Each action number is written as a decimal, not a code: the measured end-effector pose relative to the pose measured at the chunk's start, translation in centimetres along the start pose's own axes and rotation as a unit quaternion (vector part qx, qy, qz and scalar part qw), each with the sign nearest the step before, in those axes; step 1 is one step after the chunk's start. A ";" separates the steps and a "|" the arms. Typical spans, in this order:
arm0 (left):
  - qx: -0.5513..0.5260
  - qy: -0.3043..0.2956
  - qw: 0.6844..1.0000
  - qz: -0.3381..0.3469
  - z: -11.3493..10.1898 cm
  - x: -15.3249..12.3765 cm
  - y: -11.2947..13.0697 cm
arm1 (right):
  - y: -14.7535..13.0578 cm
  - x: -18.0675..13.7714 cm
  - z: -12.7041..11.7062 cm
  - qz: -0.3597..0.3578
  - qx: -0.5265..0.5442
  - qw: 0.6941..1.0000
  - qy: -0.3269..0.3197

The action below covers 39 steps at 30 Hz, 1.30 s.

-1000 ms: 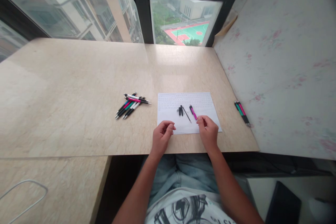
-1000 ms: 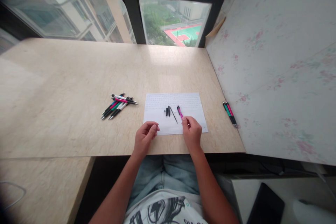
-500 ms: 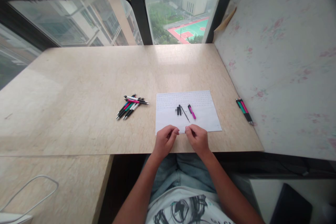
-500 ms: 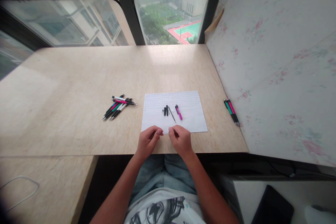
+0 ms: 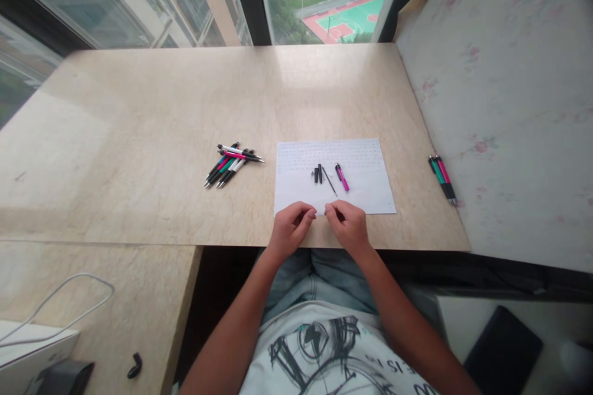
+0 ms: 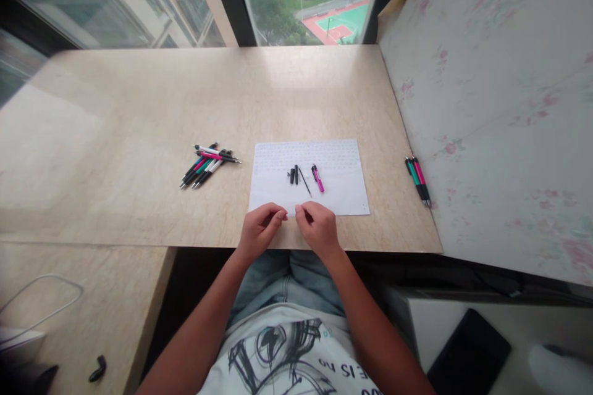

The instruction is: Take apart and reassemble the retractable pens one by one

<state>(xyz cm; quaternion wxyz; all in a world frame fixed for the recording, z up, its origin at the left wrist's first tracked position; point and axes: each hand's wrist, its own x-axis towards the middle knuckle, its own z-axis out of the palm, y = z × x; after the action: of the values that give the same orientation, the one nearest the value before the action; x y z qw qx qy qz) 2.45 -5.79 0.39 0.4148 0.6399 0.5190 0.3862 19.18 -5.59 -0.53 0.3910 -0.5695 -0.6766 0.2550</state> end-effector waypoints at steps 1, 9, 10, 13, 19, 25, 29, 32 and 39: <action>0.000 -0.001 1.000 -0.001 0.0 -0.1 0.0 | 0.0 0.0 0.0 -0.002 0.000 1.000 0.000; 0.001 -0.013 1.000 -0.011 -0.3 -0.1 0.0 | -0.1 -0.4 -0.5 0.017 0.010 1.000 0.016; 0.001 -0.011 1.000 -0.014 -0.3 -0.1 0.0 | -0.2 -0.4 -0.6 0.019 0.013 1.000 0.019; 0.005 -0.018 1.000 -0.023 -0.3 0.0 0.1 | -0.2 -0.5 -0.7 0.035 0.022 0.999 0.026; 0.004 0.003 0.999 -0.051 -0.2 0.1 0.3 | -0.2 -0.5 -0.7 0.044 0.033 0.998 0.020; -0.009 0.009 0.998 -0.059 -0.2 0.0 0.3 | -0.2 -0.6 -0.8 0.037 0.027 0.999 0.009; -0.038 0.012 0.998 -0.054 -0.1 0.0 0.1 | -0.2 -0.6 -0.7 0.043 0.023 0.999 0.011; -0.058 0.029 0.997 -0.050 0.1 0.0 -0.2 | -0.1 -0.6 -0.6 0.065 0.036 0.997 0.035; -0.083 0.034 0.996 -0.028 0.3 0.1 -0.7 | 0.2 -0.7 -0.2 0.084 0.046 0.992 0.079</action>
<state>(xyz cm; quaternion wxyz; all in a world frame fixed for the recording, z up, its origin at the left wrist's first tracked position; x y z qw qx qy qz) 2.45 -5.68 -0.39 0.4588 0.5751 0.5169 0.4377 19.52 -6.29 -0.70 0.4464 -0.6241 -0.5807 0.2720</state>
